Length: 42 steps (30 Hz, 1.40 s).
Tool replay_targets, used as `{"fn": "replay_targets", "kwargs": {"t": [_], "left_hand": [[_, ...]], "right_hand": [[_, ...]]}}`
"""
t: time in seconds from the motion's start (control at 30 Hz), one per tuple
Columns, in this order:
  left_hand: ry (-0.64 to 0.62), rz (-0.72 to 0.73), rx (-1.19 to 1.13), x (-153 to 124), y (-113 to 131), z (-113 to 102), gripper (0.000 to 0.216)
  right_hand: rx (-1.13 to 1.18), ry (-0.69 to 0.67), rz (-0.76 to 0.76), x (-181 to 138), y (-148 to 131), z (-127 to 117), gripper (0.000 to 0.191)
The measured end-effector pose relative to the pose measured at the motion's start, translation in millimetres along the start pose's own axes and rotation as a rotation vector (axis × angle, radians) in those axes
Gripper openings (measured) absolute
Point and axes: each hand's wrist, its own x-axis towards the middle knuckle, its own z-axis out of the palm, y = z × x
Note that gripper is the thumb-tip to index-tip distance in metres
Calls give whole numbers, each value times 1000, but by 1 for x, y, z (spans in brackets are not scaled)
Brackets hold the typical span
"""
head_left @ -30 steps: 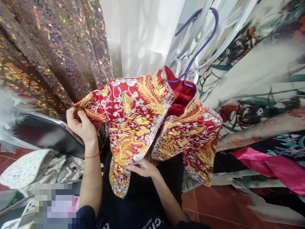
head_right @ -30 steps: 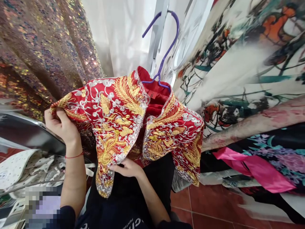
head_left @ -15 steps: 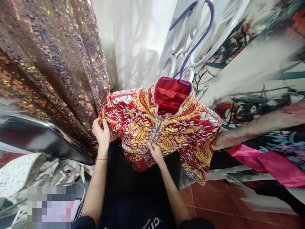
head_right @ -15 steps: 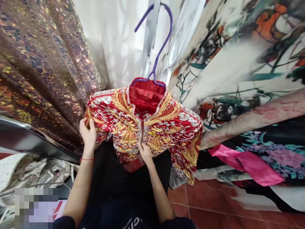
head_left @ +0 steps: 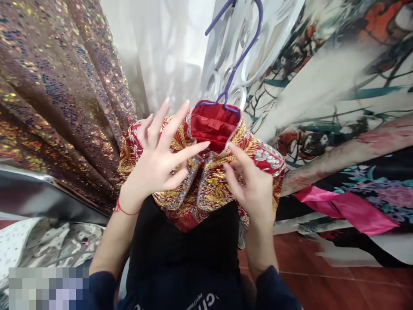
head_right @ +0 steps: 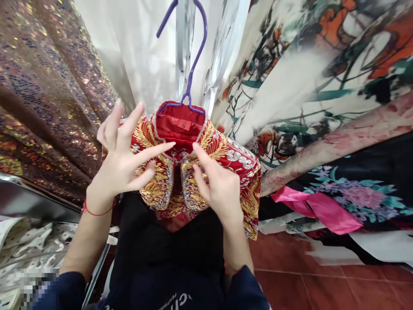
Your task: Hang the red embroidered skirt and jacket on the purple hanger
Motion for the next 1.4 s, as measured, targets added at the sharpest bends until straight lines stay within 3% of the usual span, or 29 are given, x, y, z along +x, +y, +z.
{"fn": "replay_targets", "kwargs": {"t": [0.17, 0.37, 0.43, 0.57, 0.67, 0.77, 0.83, 1.03, 1.13, 1.2, 1.23, 1.3, 1.37, 1.4], "left_hand": [[-10, -16, -96, 23, 12, 5, 36], [-174, 232, 42, 32, 34, 4, 34], [-114, 236, 90, 34, 35, 5, 31], [58, 74, -33, 41, 34, 12, 28], [46, -2, -134, 48, 41, 14, 27], [1, 27, -127, 52, 54, 13, 22], [-11, 49, -111, 53, 60, 15, 16], [25, 79, -143, 40, 40, 39, 14], [55, 115, -94, 6, 12, 57, 16], [130, 34, -80, -37, -11, 72, 22], [217, -60, -99, -65, -23, 81, 24], [411, -402, -215, -127, -45, 102, 28], [511, -930, -481, -187, -64, 124, 27], [487, -1075, -539, -213, -72, 135, 24]], "right_hand": [[-281, -115, -98, 32, 11, -15, 35], [-329, -119, -200, 30, 17, -4, 31], [-360, -131, -241, 32, 18, -1, 36], [-426, -177, -293, 41, 19, 4, 29], [-289, -125, -277, 51, 18, 2, 25], [-36, 86, -204, 59, 14, -5, 24], [77, 149, -169, 62, 11, -7, 23], [91, -70, -152, 48, 14, 15, 27], [248, -45, -52, 12, 20, 37, 29], [533, -29, 96, -31, 21, 58, 26], [713, -42, 257, -57, 19, 70, 19], [1053, -121, 777, -113, 12, 101, 8], [1121, -190, 982, -164, 4, 137, 15], [1155, -213, 1073, -185, 0, 155, 19]]}}
